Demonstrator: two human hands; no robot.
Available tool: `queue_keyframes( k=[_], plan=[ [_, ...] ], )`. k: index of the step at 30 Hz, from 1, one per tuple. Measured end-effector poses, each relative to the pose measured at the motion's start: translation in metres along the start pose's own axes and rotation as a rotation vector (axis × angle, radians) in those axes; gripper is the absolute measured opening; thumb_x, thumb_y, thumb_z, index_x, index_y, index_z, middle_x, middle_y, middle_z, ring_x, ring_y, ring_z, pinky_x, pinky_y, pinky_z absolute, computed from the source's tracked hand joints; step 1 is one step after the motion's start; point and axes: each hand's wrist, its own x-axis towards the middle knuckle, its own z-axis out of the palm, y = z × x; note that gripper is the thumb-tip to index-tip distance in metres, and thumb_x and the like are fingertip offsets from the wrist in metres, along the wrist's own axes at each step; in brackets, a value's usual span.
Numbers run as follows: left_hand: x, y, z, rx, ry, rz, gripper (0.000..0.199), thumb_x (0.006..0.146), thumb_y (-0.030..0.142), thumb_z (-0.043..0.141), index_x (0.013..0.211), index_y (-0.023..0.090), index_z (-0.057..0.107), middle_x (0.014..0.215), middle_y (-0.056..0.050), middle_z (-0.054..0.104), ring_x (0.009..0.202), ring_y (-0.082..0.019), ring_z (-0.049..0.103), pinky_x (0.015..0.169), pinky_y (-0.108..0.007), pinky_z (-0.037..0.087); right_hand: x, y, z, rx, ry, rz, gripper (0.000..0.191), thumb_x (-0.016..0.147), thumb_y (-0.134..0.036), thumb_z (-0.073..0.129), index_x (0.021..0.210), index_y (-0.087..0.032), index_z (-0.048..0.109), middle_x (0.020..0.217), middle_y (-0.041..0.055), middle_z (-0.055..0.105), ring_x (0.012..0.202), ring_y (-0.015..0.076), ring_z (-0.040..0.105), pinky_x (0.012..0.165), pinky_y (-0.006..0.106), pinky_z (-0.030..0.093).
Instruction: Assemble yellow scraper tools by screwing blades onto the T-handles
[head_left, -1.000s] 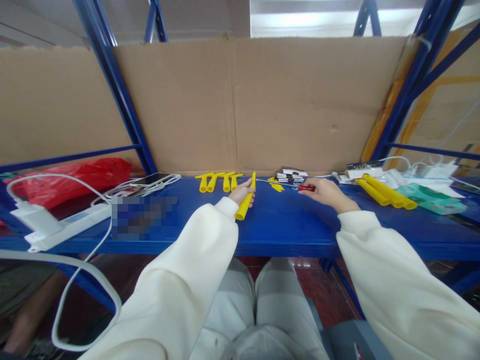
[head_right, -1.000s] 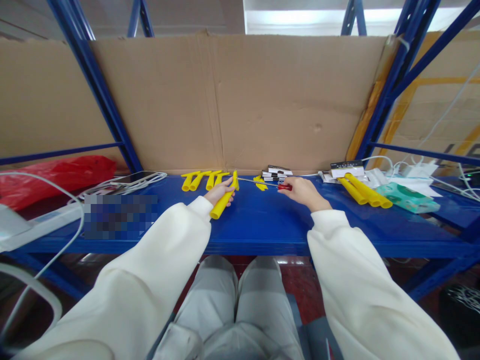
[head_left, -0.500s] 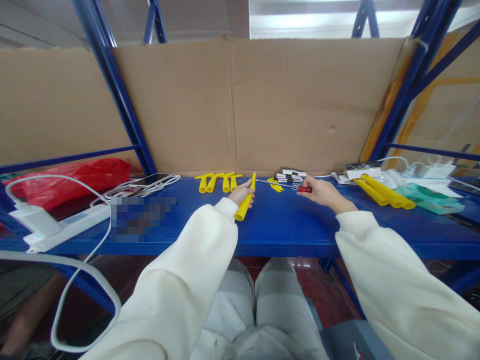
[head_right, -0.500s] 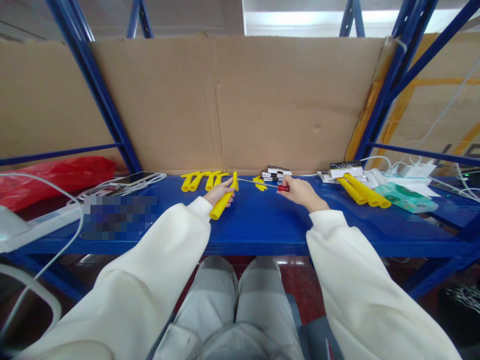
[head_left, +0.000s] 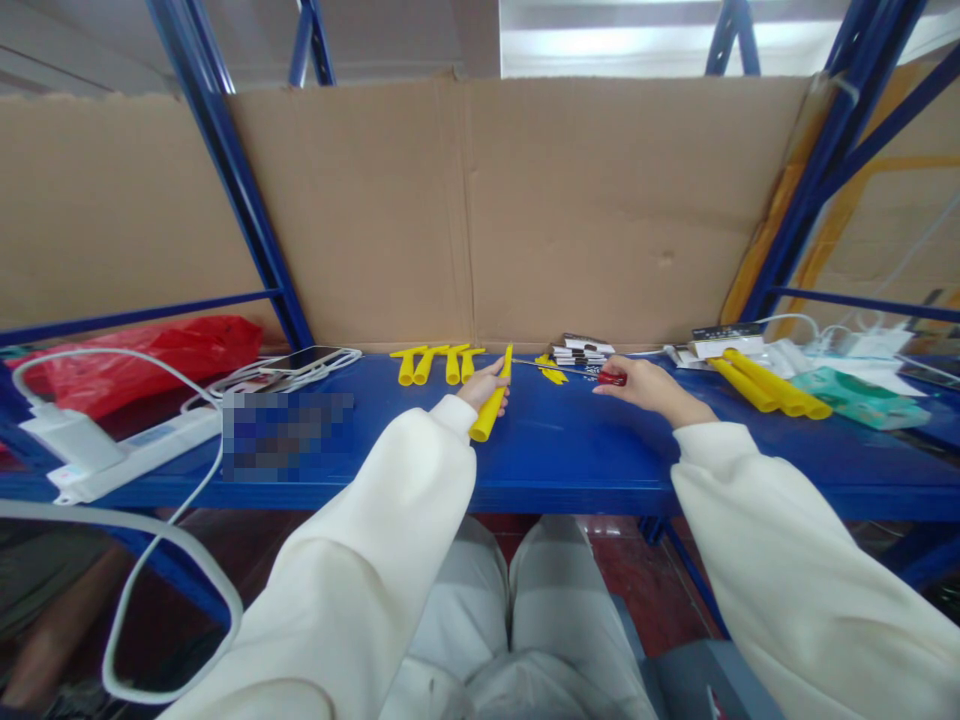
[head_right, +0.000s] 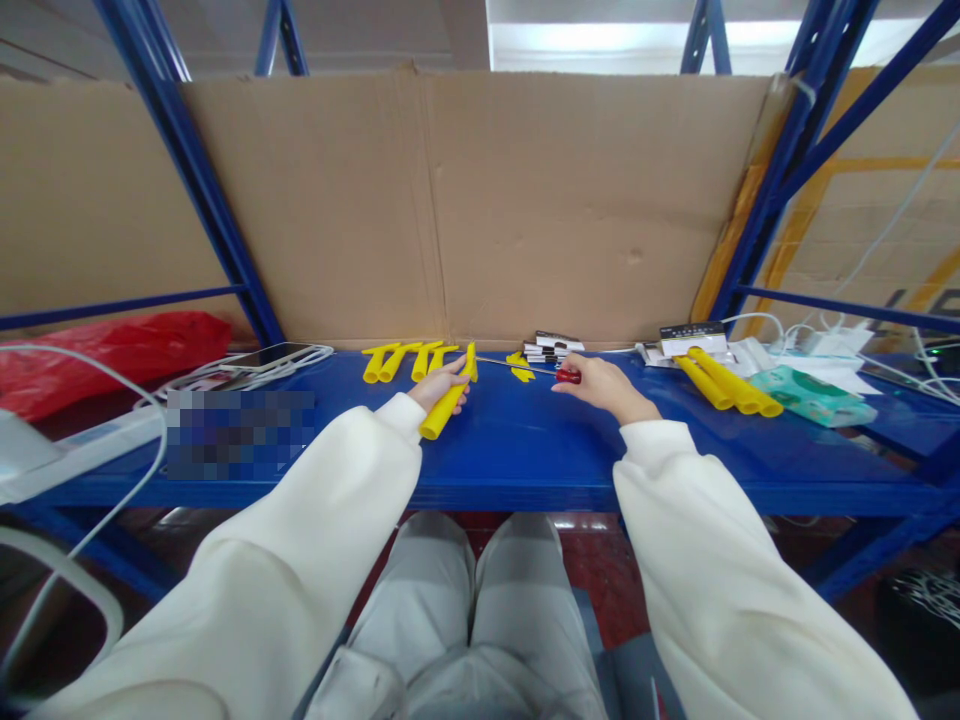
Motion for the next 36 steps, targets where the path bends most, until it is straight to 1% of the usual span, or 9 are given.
queue_keyframes(
  k=[3,5,9,14,17,21,28,32,36],
  plan=[
    [0.0019,-0.0011,-0.0012,0.006,-0.009,0.001,0.069,0.094,0.013,0.046,0.157,0.032,0.022,0.059,0.006,0.046,0.042,-0.008,0.045,0.044,-0.018,0.039,0.0001,0.0012,0.0006,-0.041,0.017,0.013,0.014,0.079,-0.036,0.066,0.086,-0.024,0.062,0.078,0.0039,0.072,0.068,0.0207,0.065,0.058,0.026,0.040],
    [0.0031,-0.0019,-0.0018,0.008,-0.014,0.003,0.070,0.094,0.013,0.046,0.157,0.032,0.021,0.059,0.006,0.046,0.043,-0.008,0.045,0.044,-0.018,0.040,-0.0001,0.0016,0.0005,-0.065,0.029,0.005,0.013,0.081,-0.037,0.064,0.083,-0.024,0.062,0.076,0.0040,0.072,0.067,0.0208,0.065,0.057,0.026,0.039],
    [0.0038,-0.0023,-0.0016,0.008,-0.007,0.007,0.070,0.094,0.012,0.045,0.157,0.032,0.020,0.059,0.006,0.045,0.043,-0.009,0.045,0.044,-0.018,0.039,-0.0013,0.0000,-0.0019,-0.084,0.007,0.005,0.023,0.083,-0.045,0.061,0.080,-0.023,0.066,0.077,0.0060,0.073,0.070,0.0223,0.066,0.058,0.028,0.040],
    [0.0010,-0.0005,-0.0002,0.009,0.002,-0.001,0.070,0.094,0.013,0.046,0.157,0.032,0.022,0.059,0.006,0.046,0.042,-0.008,0.044,0.042,-0.017,0.038,-0.0017,-0.0034,-0.0042,-0.080,-0.018,0.009,0.028,0.087,-0.047,0.056,0.087,-0.023,0.071,0.087,0.0079,0.076,0.079,0.0241,0.068,0.063,0.029,0.043],
    [-0.0005,0.0004,0.0005,0.008,0.013,0.002,0.069,0.094,0.012,0.044,0.157,0.031,0.022,0.059,0.006,0.045,0.042,-0.008,0.044,0.042,-0.017,0.037,-0.0002,-0.0020,-0.0021,-0.071,-0.023,0.005,0.025,0.085,-0.046,0.059,0.085,-0.023,0.069,0.084,0.0069,0.075,0.075,0.0231,0.068,0.062,0.028,0.043],
    [0.0001,0.0000,0.0005,0.013,0.004,-0.002,0.070,0.094,0.011,0.043,0.157,0.031,0.021,0.059,0.006,0.045,0.042,-0.009,0.044,0.042,-0.018,0.038,0.0011,0.0007,0.0008,-0.080,0.023,0.015,0.018,0.079,-0.040,0.067,0.084,-0.024,0.064,0.077,0.0039,0.073,0.068,0.0211,0.066,0.056,0.026,0.040],
    [0.0040,-0.0031,-0.0013,0.008,-0.005,0.013,0.070,0.094,0.012,0.044,0.157,0.031,0.022,0.059,0.005,0.045,0.043,-0.009,0.045,0.042,-0.018,0.038,-0.0024,-0.0037,-0.0040,-0.108,0.033,0.010,0.018,0.084,-0.042,0.061,0.083,-0.024,0.063,0.077,0.0042,0.073,0.069,0.0214,0.066,0.056,0.027,0.038],
    [0.0060,-0.0045,-0.0025,0.002,-0.007,0.018,0.071,0.094,0.014,0.047,0.157,0.032,0.020,0.059,0.005,0.046,0.043,-0.009,0.045,0.043,-0.018,0.039,-0.0033,-0.0024,-0.0044,-0.081,0.015,-0.035,0.024,0.088,-0.045,0.056,0.088,-0.024,0.069,0.085,0.0056,0.076,0.075,0.0222,0.068,0.060,0.028,0.041],
    [0.0054,-0.0040,-0.0015,0.009,0.007,0.016,0.070,0.094,0.014,0.046,0.157,0.031,0.020,0.059,0.006,0.046,0.043,-0.009,0.045,0.043,-0.018,0.039,-0.0021,-0.0020,-0.0028,-0.069,0.000,-0.021,0.026,0.088,-0.046,0.055,0.090,-0.024,0.070,0.088,0.0060,0.076,0.078,0.0227,0.069,0.062,0.028,0.043]
  ],
)
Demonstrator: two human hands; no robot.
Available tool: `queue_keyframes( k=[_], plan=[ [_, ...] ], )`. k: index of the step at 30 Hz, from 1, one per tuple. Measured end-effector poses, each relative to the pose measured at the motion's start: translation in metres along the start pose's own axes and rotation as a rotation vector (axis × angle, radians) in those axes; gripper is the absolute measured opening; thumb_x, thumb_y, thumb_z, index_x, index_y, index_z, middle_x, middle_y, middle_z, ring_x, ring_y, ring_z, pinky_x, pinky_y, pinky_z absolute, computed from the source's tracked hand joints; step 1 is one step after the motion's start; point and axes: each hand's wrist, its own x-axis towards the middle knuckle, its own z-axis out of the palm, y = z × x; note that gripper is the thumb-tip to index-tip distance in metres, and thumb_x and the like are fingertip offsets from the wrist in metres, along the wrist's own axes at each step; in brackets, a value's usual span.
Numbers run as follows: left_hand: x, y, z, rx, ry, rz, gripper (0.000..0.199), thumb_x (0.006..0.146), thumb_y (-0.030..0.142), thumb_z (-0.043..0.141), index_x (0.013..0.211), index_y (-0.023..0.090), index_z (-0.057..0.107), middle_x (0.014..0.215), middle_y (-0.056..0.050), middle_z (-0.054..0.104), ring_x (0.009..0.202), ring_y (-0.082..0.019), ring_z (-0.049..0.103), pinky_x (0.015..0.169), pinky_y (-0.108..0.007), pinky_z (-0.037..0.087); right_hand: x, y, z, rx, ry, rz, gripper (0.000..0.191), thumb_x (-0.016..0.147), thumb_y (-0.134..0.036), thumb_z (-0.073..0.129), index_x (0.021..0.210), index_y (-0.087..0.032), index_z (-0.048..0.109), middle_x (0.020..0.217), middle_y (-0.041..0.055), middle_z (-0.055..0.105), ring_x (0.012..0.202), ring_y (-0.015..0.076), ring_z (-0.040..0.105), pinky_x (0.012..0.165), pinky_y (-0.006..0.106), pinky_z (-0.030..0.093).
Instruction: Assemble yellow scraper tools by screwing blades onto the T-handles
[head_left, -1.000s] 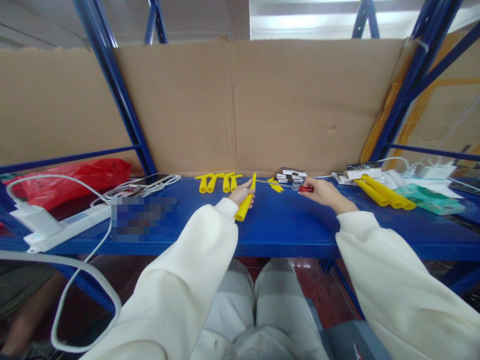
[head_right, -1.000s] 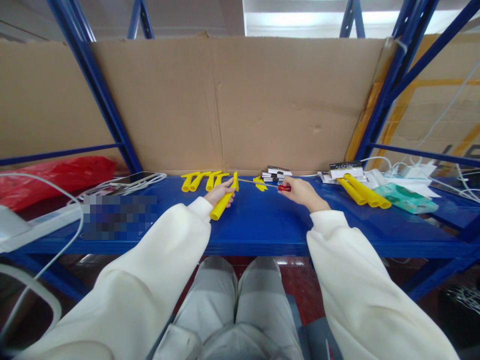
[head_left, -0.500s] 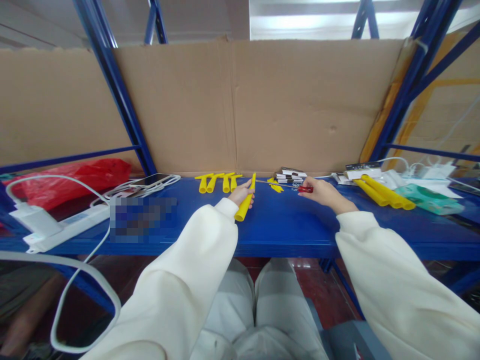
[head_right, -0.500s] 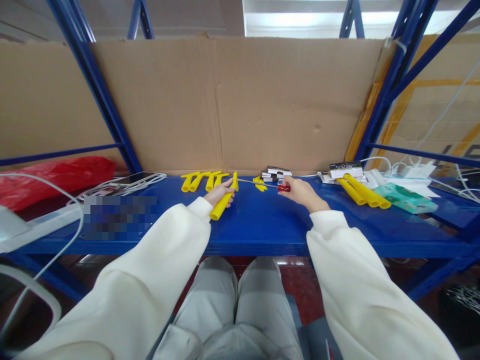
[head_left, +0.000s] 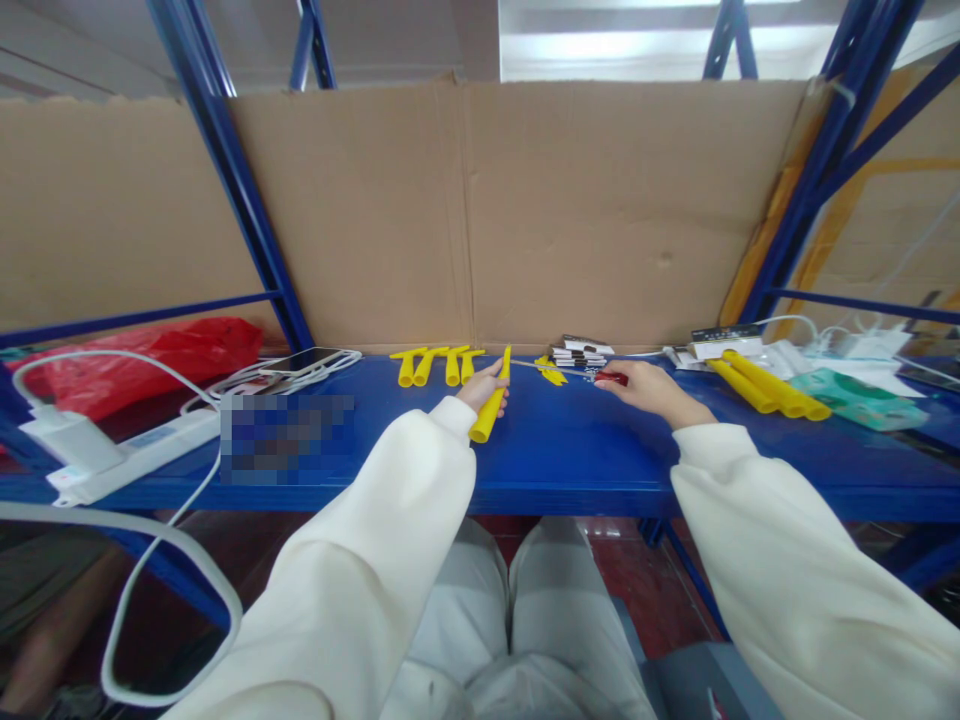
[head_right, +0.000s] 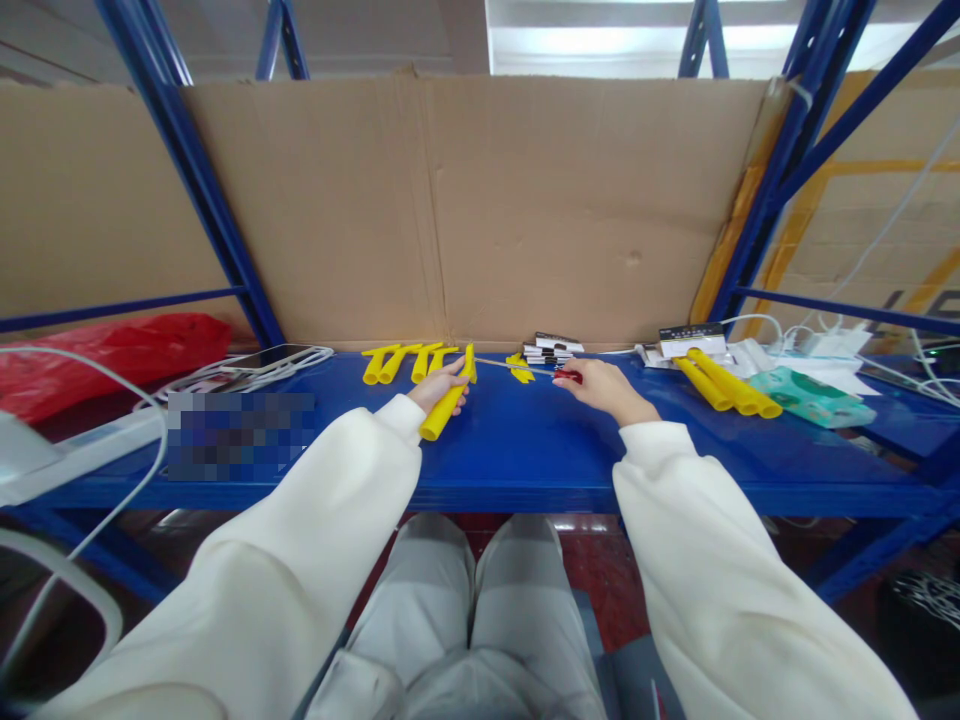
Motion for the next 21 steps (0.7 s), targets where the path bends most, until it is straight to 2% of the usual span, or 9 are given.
queue_keyframes(
  k=[6,9,12,18,21],
  plan=[
    [-0.0013,0.0008,0.0006,0.001,-0.009,-0.002,0.069,0.094,0.013,0.045,0.156,0.032,0.023,0.059,0.006,0.045,0.042,-0.008,0.044,0.042,-0.017,0.038,0.0019,-0.0046,-0.0013,-0.039,0.026,0.108,0.019,0.080,-0.039,0.069,0.090,-0.023,0.064,0.086,0.0058,0.076,0.077,0.0238,0.069,0.059,0.027,0.041],
    [-0.0007,0.0004,-0.0004,-0.006,-0.024,0.004,0.070,0.093,0.015,0.050,0.156,0.032,0.025,0.059,0.006,0.046,0.042,-0.008,0.044,0.043,-0.017,0.038,0.0014,-0.0044,-0.0023,-0.047,0.027,0.082,0.014,0.081,-0.037,0.066,0.085,-0.023,0.064,0.081,0.0052,0.075,0.073,0.0225,0.068,0.057,0.027,0.039],
    [-0.0007,0.0005,-0.0006,-0.001,-0.017,0.003,0.070,0.093,0.015,0.048,0.156,0.032,0.024,0.059,0.006,0.046,0.042,-0.009,0.045,0.043,-0.018,0.039,0.0003,-0.0022,-0.0023,-0.042,0.039,0.031,0.019,0.084,-0.042,0.063,0.082,-0.024,0.066,0.079,0.0051,0.074,0.072,0.0222,0.067,0.058,0.027,0.039],
    [-0.0014,0.0000,0.0006,0.001,0.006,0.007,0.070,0.093,0.015,0.047,0.157,0.030,0.022,0.059,0.005,0.045,0.043,-0.009,0.046,0.042,-0.018,0.038,-0.0006,-0.0018,-0.0022,-0.014,0.035,0.018,0.026,0.087,-0.045,0.057,0.092,-0.023,0.071,0.097,0.0088,0.077,0.086,0.0259,0.070,0.066,0.030,0.045],
    [-0.0024,0.0004,0.0011,-0.008,0.013,0.007,0.070,0.093,0.014,0.047,0.157,0.030,0.022,0.059,0.006,0.045,0.042,-0.009,0.045,0.042,-0.018,0.038,0.0003,-0.0026,-0.0016,0.000,0.032,0.019,0.026,0.086,-0.045,0.059,0.093,-0.023,0.070,0.095,0.0083,0.077,0.085,0.0253,0.070,0.065,0.029,0.046]
  ],
)
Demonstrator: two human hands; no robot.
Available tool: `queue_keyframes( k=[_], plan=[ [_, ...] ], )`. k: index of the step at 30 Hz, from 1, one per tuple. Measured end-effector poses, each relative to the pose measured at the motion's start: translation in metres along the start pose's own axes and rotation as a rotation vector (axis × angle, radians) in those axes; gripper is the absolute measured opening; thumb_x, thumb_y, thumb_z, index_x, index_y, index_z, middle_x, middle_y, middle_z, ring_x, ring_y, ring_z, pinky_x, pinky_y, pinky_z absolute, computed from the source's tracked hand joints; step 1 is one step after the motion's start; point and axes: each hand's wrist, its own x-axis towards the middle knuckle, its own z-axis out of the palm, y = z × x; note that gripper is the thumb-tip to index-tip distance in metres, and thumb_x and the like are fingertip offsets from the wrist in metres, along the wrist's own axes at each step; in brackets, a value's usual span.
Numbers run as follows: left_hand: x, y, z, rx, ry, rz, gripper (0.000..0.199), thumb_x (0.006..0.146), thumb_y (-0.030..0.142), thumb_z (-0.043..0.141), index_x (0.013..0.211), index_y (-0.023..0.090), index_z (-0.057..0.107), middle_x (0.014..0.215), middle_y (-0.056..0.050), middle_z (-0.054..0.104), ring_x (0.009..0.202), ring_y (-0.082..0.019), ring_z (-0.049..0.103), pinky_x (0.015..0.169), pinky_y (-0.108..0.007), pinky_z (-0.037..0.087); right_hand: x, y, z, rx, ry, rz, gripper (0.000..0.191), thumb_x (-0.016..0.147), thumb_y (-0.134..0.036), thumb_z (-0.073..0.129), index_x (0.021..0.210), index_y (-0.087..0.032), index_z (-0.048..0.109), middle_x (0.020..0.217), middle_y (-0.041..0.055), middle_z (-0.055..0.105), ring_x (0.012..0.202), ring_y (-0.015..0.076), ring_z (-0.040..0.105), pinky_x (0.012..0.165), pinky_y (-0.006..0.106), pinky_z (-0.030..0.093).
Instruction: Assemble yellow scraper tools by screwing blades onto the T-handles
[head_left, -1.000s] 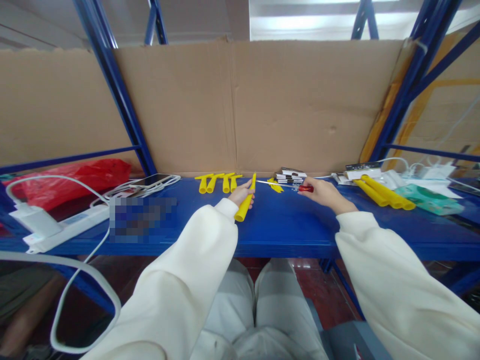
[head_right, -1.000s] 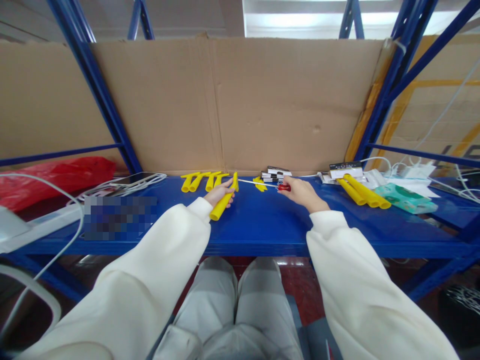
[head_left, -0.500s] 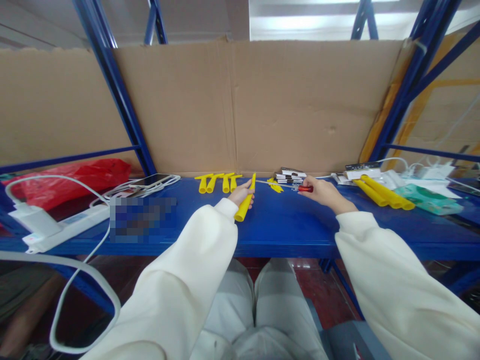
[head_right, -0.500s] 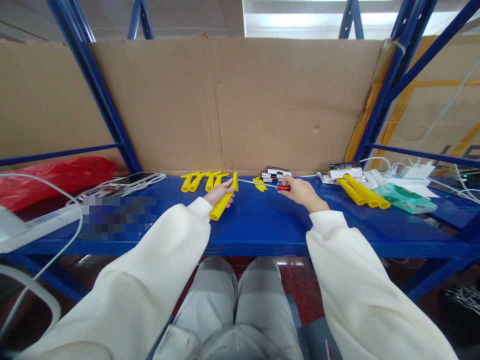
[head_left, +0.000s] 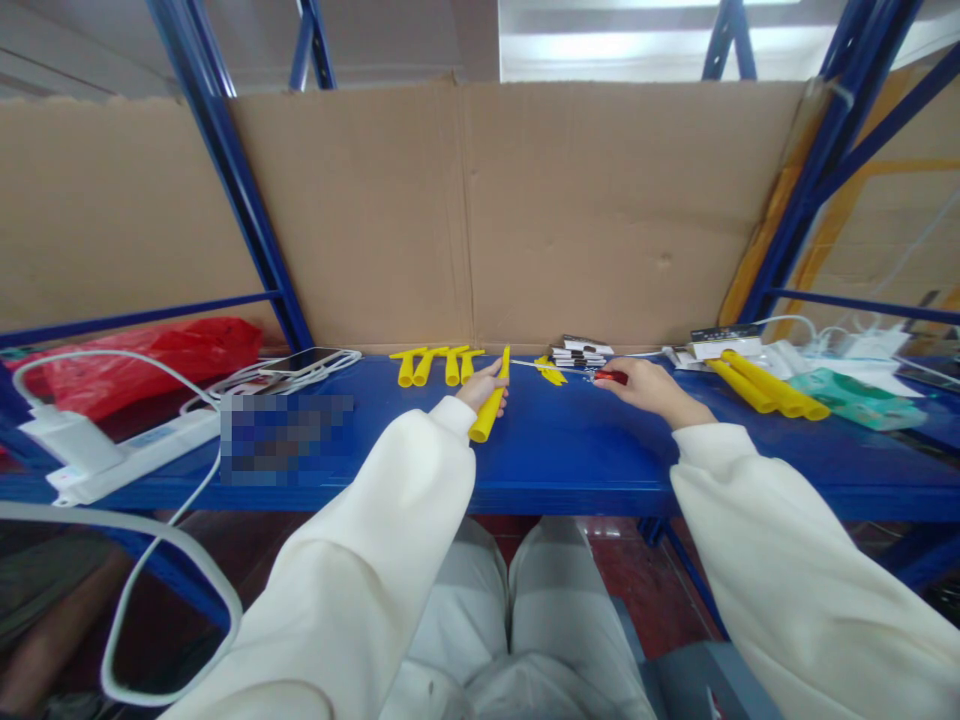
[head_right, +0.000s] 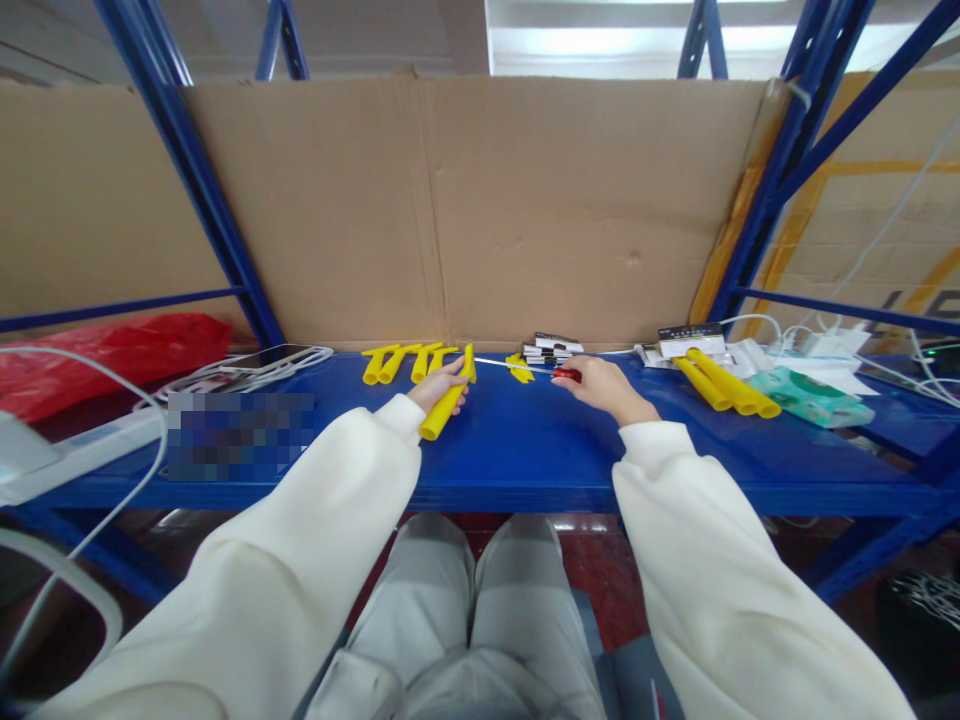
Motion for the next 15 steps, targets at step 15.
queue_keyframes(
  k=[15],
  plan=[
    [-0.0009,0.0010,0.0005,0.016,-0.008,-0.004,0.069,0.094,0.012,0.045,0.157,0.030,0.023,0.059,0.006,0.045,0.041,-0.008,0.044,0.041,-0.017,0.037,-0.0017,-0.0005,-0.0015,-0.016,0.022,0.021,0.026,0.086,-0.047,0.058,0.085,-0.023,0.067,0.080,0.0066,0.074,0.071,0.0224,0.066,0.057,0.027,0.038]
  ],
)
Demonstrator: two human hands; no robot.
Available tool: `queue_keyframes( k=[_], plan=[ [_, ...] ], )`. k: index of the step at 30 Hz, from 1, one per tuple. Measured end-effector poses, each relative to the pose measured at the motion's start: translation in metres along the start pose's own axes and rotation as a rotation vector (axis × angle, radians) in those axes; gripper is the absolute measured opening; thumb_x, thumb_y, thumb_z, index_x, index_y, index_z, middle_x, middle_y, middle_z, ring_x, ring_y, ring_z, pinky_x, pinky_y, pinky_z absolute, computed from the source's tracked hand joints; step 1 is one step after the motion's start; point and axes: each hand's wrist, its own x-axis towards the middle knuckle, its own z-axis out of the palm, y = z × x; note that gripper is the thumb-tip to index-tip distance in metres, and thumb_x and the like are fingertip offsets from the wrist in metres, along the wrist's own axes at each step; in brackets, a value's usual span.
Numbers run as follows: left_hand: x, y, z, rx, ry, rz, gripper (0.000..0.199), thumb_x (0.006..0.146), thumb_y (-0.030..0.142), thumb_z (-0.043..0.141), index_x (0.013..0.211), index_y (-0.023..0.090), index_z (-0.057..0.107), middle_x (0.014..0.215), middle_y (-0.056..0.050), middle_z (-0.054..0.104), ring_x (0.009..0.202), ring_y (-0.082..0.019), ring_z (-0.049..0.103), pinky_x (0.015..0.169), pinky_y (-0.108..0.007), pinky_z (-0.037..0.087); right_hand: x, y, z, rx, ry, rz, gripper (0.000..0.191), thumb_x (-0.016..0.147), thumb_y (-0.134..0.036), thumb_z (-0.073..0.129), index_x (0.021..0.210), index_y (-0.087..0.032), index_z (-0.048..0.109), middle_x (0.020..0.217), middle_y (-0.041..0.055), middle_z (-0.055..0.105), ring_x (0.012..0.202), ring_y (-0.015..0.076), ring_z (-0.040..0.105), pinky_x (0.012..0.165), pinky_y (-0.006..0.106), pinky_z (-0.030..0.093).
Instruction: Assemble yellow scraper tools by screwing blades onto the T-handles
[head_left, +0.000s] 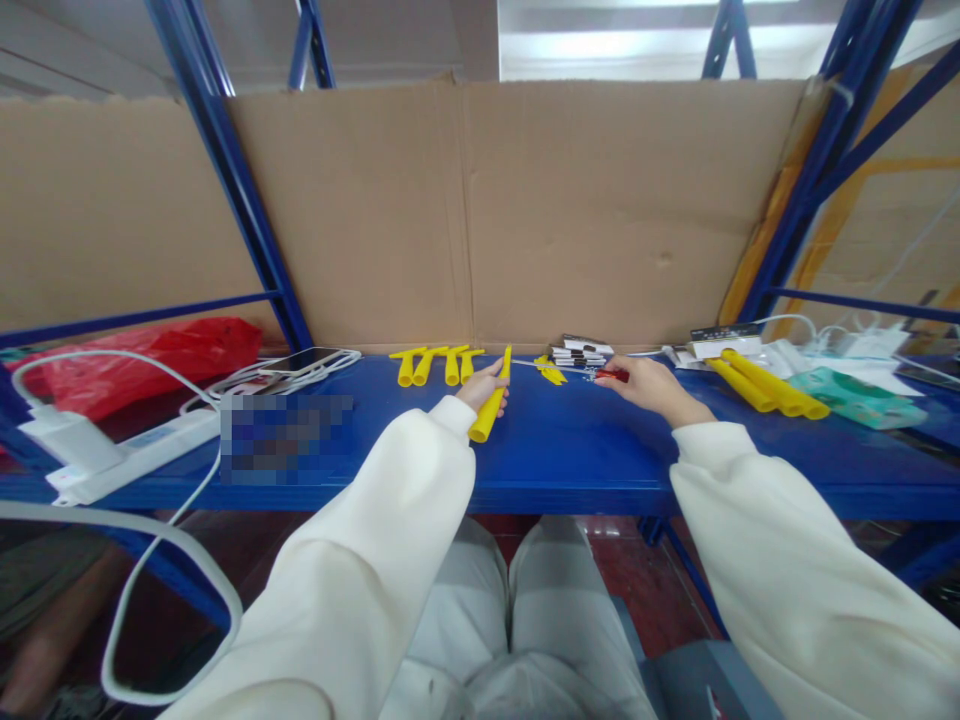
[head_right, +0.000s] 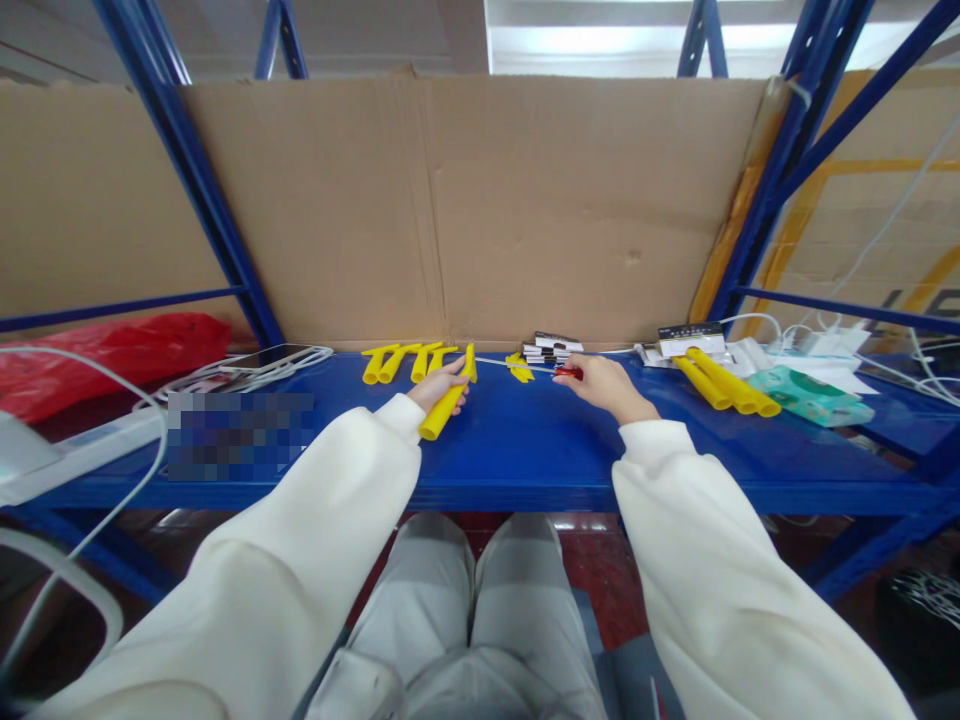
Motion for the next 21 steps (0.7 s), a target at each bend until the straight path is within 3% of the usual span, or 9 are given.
queue_keyframes(
  k=[4,10,15,21],
  plan=[
    [0.0002,0.0003,-0.0002,0.002,-0.001,-0.003,0.070,0.094,0.014,0.046,0.157,0.030,0.021,0.059,0.006,0.045,0.042,-0.008,0.045,0.041,-0.017,0.039,-0.0001,-0.0025,-0.0015,0.031,-0.024,0.001,0.030,0.087,-0.049,0.055,0.084,-0.022,0.069,0.078,0.0069,0.074,0.070,0.0217,0.066,0.058,0.027,0.039],
    [-0.0018,0.0018,0.0008,-0.004,0.002,-0.020,0.069,0.095,0.012,0.043,0.157,0.030,0.021,0.059,0.006,0.045,0.042,-0.008,0.044,0.041,-0.017,0.037,0.0032,0.0005,0.0029,0.036,-0.026,0.039,0.022,0.077,-0.043,0.070,0.085,-0.023,0.065,0.079,0.0041,0.073,0.069,0.0207,0.065,0.057,0.026,0.039],
    [0.0020,-0.0003,-0.0013,-0.015,-0.018,-0.009,0.069,0.094,0.017,0.048,0.157,0.030,0.023,0.060,0.005,0.046,0.042,-0.008,0.044,0.041,-0.017,0.038,0.0023,0.0038,0.0036,0.003,-0.037,-0.021,0.020,0.083,-0.043,0.063,0.082,-0.023,0.067,0.077,0.0045,0.073,0.070,0.0207,0.065,0.058,0.026,0.039],
    [-0.0028,0.0020,0.0003,-0.004,-0.012,-0.009,0.070,0.094,0.011,0.044,0.157,0.030,0.021,0.059,0.006,0.045,0.042,-0.008,0.044,0.040,-0.017,0.037,-0.0005,0.0011,0.0000,-0.013,-0.073,-0.006,0.030,0.087,-0.047,0.057,0.094,-0.024,0.074,0.096,0.0077,0.077,0.085,0.0249,0.069,0.065,0.029,0.044]
  ],
)
